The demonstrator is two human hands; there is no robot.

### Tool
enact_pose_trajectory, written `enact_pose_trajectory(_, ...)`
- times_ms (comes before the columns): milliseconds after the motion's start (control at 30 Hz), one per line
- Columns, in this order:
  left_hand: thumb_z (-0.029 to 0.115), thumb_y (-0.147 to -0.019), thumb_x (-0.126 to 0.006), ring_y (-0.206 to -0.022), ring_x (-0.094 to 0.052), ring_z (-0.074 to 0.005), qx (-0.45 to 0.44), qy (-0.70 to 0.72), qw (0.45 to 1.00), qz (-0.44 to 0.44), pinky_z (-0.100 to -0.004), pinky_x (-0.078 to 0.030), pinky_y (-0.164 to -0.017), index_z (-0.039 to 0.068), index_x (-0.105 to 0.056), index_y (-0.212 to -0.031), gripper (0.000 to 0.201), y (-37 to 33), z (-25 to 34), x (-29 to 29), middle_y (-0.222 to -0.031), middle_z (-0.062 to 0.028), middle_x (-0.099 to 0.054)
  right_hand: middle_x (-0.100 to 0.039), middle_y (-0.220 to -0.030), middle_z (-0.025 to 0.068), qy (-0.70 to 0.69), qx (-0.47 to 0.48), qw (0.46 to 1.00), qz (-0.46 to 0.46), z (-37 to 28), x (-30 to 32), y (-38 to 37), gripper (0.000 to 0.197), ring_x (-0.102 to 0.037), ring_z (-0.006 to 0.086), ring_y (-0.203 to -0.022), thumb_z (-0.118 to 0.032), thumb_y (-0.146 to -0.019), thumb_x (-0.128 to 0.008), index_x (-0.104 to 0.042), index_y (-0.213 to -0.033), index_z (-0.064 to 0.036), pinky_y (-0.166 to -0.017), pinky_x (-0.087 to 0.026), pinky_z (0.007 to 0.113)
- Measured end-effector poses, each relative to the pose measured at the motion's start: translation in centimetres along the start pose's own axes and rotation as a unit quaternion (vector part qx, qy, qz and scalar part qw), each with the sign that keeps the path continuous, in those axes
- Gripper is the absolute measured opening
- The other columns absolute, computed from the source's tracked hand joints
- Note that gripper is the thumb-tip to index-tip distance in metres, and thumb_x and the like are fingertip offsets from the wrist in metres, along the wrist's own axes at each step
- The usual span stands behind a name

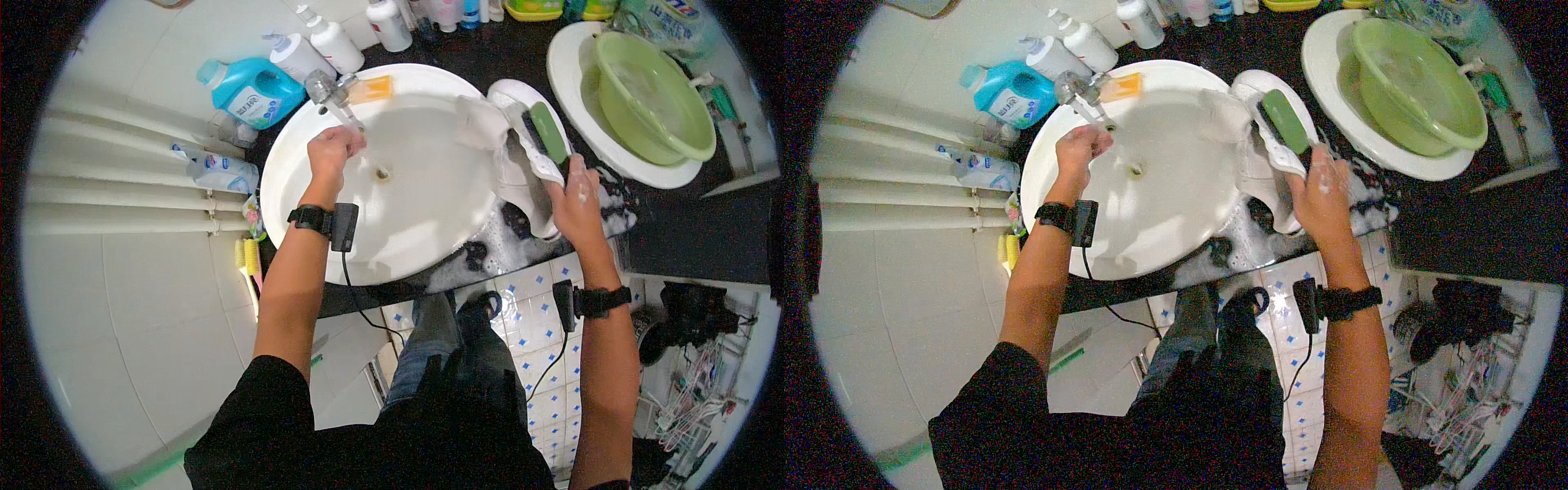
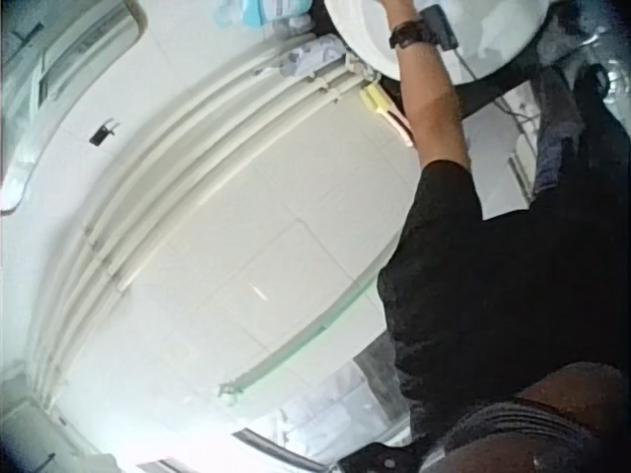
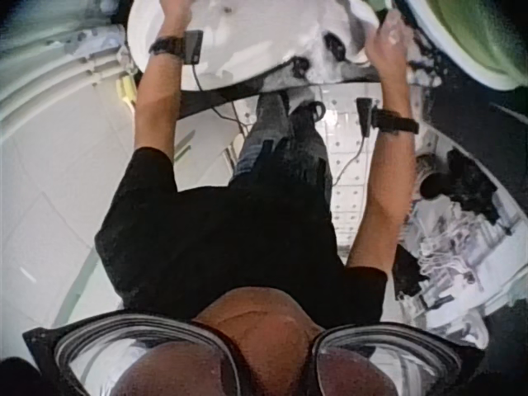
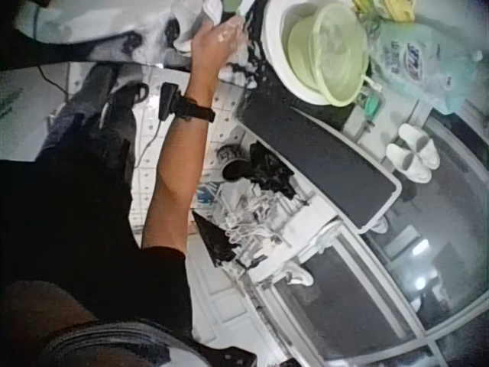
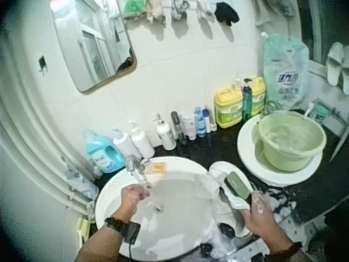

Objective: The person cleans a white shoe using a brush and soapy water at a sink, scrubbing the interior and exterior surfaces before rinsing it under the faucet.

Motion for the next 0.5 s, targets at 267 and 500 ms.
enact_pose_trajectory(267,0.012,-0.087,-0.056,-0.067,-0.067,-0.0219,0.007,-0.013,1.0,-0.02,-0.0295,-0.055,-0.06,-0.006,-0.058,-0.095,0.02,0.1,-0.6,-0.1,-0.079,-0.0159,-0.067,-0.058,-0.101,0.0265,0.005,0.004,1.0,0.009,-0.1,0.0,-0.3,0.048,-0.052,0.0425,-0.088,-0.016,-0.077,-0.067,-0.048,-0.115,0.0067,-0.081,-0.04,0.048)
enact_pose_trajectory(500,0.015,-0.091,-0.056,-0.071,-0.062,-0.0132,-0.166,-0.256,0.927,-0.218,-0.0255,-0.052,-0.063,0.004,-0.062,-0.115,0.028,5.9,0.6,-8.3,-0.086,-0.0079,-0.067,-0.058,-0.105,0.0276,0.024,0.048,0.998,0.039,0.1,-0.1,-0.1,0.05,-0.052,0.0436,-0.089,-0.019,-0.08,-0.065,-0.046,-0.116,0.0095,-0.08,-0.04,0.047)
Point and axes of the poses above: each hand's wrist, its own y-axis away from the middle knuckle, its own x-axis out of the back of the hand, z = x × y, the point moved 5 cm from there along -y, towards the middle knuckle
